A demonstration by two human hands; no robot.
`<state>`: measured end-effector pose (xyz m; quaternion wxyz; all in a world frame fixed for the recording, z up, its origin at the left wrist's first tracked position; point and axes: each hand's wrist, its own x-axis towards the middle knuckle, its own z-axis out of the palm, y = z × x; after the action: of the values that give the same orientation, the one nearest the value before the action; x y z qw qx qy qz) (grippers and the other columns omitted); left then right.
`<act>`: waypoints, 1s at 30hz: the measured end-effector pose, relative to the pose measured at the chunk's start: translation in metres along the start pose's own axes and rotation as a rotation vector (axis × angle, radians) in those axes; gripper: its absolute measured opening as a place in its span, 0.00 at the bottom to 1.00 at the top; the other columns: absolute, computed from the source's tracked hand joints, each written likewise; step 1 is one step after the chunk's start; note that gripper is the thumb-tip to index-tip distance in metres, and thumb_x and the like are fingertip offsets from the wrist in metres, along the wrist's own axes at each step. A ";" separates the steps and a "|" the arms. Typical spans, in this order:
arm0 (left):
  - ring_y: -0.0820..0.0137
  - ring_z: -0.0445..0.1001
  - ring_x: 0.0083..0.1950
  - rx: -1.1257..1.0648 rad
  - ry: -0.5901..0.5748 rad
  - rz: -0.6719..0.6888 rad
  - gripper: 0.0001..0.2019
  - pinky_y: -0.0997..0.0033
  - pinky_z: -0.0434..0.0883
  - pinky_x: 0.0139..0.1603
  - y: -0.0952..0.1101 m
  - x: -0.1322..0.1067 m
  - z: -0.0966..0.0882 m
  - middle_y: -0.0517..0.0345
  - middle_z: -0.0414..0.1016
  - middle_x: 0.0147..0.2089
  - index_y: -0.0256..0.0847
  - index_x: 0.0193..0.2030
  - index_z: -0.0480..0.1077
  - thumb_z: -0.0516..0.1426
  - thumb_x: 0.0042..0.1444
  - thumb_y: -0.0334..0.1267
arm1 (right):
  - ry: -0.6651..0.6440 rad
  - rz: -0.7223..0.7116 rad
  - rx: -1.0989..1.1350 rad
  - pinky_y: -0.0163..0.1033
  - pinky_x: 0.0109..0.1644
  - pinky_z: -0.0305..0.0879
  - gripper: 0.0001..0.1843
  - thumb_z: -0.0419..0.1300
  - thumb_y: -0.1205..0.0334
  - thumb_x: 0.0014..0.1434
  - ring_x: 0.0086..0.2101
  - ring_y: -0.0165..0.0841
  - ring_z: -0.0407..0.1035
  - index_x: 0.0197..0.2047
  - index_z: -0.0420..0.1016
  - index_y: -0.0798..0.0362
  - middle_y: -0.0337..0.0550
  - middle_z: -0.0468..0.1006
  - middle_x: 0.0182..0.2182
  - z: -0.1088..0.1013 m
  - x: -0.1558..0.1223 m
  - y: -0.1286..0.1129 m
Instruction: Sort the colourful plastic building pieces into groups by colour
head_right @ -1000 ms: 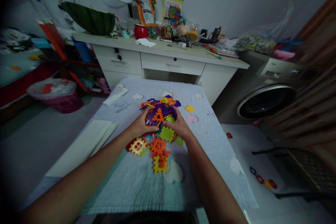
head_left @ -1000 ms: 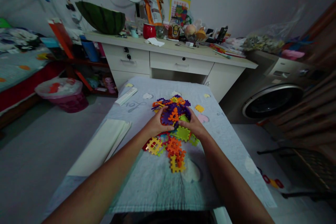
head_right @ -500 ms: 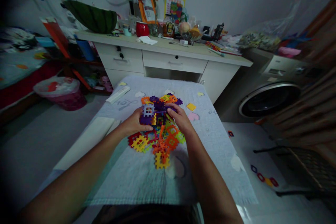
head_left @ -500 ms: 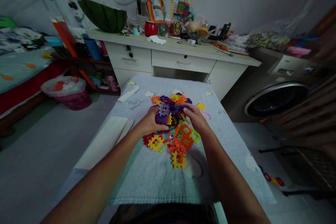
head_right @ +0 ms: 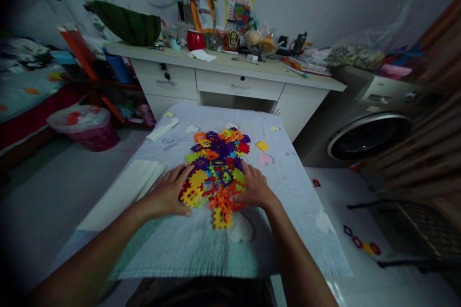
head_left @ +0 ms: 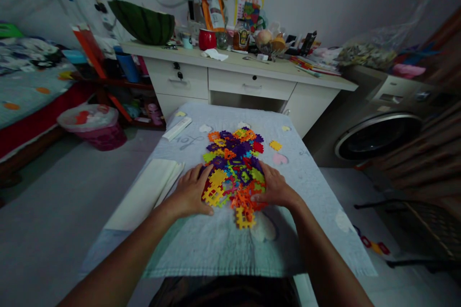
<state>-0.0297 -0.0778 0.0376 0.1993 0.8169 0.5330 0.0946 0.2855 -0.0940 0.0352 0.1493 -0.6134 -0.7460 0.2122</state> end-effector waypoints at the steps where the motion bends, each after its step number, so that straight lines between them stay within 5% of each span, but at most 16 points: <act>1: 0.41 0.52 0.70 -0.001 0.004 0.022 0.64 0.45 0.57 0.66 0.002 0.002 0.001 0.37 0.48 0.72 0.43 0.72 0.45 0.71 0.27 0.48 | -0.003 0.004 0.001 0.63 0.64 0.50 0.66 0.73 0.42 0.38 0.64 0.56 0.52 0.73 0.43 0.47 0.58 0.56 0.67 0.001 0.003 -0.002; 9: 0.48 0.59 0.66 -0.112 0.082 0.145 0.56 0.51 0.58 0.66 0.016 0.031 0.009 0.40 0.58 0.67 0.40 0.71 0.49 0.70 0.35 0.46 | 0.033 -0.065 0.417 0.55 0.67 0.51 0.60 0.74 0.50 0.41 0.63 0.49 0.56 0.71 0.49 0.51 0.55 0.60 0.65 0.002 0.038 -0.015; 17: 0.50 0.63 0.64 -0.267 0.139 0.218 0.55 0.51 0.63 0.63 0.033 0.042 0.007 0.42 0.60 0.66 0.42 0.71 0.48 0.70 0.35 0.40 | 0.046 -0.025 0.971 0.49 0.56 0.69 0.56 0.73 0.52 0.44 0.52 0.40 0.70 0.70 0.47 0.44 0.49 0.64 0.63 0.013 0.050 -0.025; 21: 0.52 0.62 0.66 -0.424 0.196 0.259 0.51 0.52 0.61 0.66 0.031 0.047 0.007 0.43 0.59 0.68 0.41 0.69 0.51 0.69 0.39 0.42 | 0.037 0.014 1.066 0.48 0.50 0.73 0.53 0.72 0.53 0.44 0.45 0.39 0.74 0.69 0.49 0.42 0.48 0.67 0.61 0.008 0.049 -0.037; 30: 0.58 0.65 0.65 -0.688 0.362 0.178 0.41 0.56 0.63 0.66 0.044 0.078 0.015 0.46 0.63 0.66 0.41 0.67 0.53 0.64 0.46 0.37 | 0.237 0.011 0.981 0.51 0.53 0.70 0.41 0.65 0.55 0.48 0.51 0.43 0.70 0.65 0.59 0.45 0.47 0.73 0.56 0.001 0.074 -0.046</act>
<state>0.0450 -0.0255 0.0387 0.3551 0.7155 0.4238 0.4270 0.2306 -0.0291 0.0545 0.5026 -0.4947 -0.5331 0.4674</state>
